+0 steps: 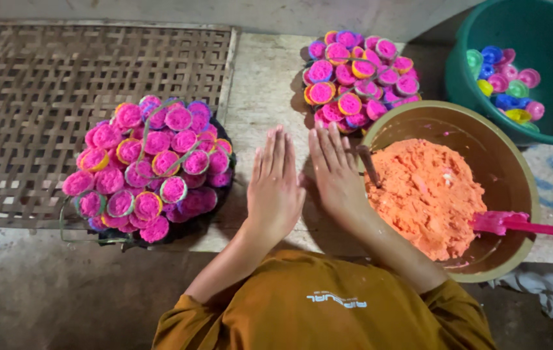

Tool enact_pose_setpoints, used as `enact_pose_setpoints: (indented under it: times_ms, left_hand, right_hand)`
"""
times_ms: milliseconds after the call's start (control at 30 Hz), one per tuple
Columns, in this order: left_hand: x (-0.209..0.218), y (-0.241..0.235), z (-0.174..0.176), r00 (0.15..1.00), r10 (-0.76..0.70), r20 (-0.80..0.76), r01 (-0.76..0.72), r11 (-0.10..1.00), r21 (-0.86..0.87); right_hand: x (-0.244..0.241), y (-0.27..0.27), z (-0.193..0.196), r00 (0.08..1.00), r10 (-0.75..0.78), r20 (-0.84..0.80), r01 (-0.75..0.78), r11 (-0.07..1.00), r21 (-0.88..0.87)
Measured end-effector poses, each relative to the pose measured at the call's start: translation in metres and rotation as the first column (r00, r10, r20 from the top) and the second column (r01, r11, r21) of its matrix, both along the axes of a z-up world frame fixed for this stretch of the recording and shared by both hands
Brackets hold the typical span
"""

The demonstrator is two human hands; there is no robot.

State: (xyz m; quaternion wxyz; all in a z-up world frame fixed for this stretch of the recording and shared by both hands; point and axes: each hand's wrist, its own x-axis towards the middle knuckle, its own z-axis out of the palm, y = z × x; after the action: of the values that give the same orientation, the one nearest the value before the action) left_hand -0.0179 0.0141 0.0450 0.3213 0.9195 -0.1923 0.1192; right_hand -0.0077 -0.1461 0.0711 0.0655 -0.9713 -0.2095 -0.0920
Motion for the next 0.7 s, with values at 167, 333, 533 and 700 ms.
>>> enact_pose_setpoints:
  times_ms: [167, 333, 533, 700]
  left_hand:
    - [-0.012, 0.000, 0.025, 0.999, -0.011, -0.036, 0.011, 1.000, -0.013]
    - [-0.027, 0.015, 0.011, 0.999, -0.027, -0.029, 0.028, 0.999, 0.041]
    - [-0.085, 0.045, -0.061, 0.897, 0.041, -0.440, -0.005, 0.997, 0.083]
    - [-0.145, 0.051, -0.100, 0.697, 0.180, -0.694, -0.163, 0.982, 0.092]
  right_hand:
    - [-0.019, -0.034, 0.043, 0.993, 0.119, 0.000, -0.117, 0.979, 0.170]
    - [0.032, -0.196, 0.064, 0.964, -0.040, 0.265, 0.062, 0.995, -0.074]
    - [0.086, -0.439, 0.026, 0.836, -0.510, 0.203, 0.512, 0.589, -0.625]
    - [0.100, -0.505, -0.016, 0.606, -0.795, -0.034, 0.578, 0.469, -0.668]
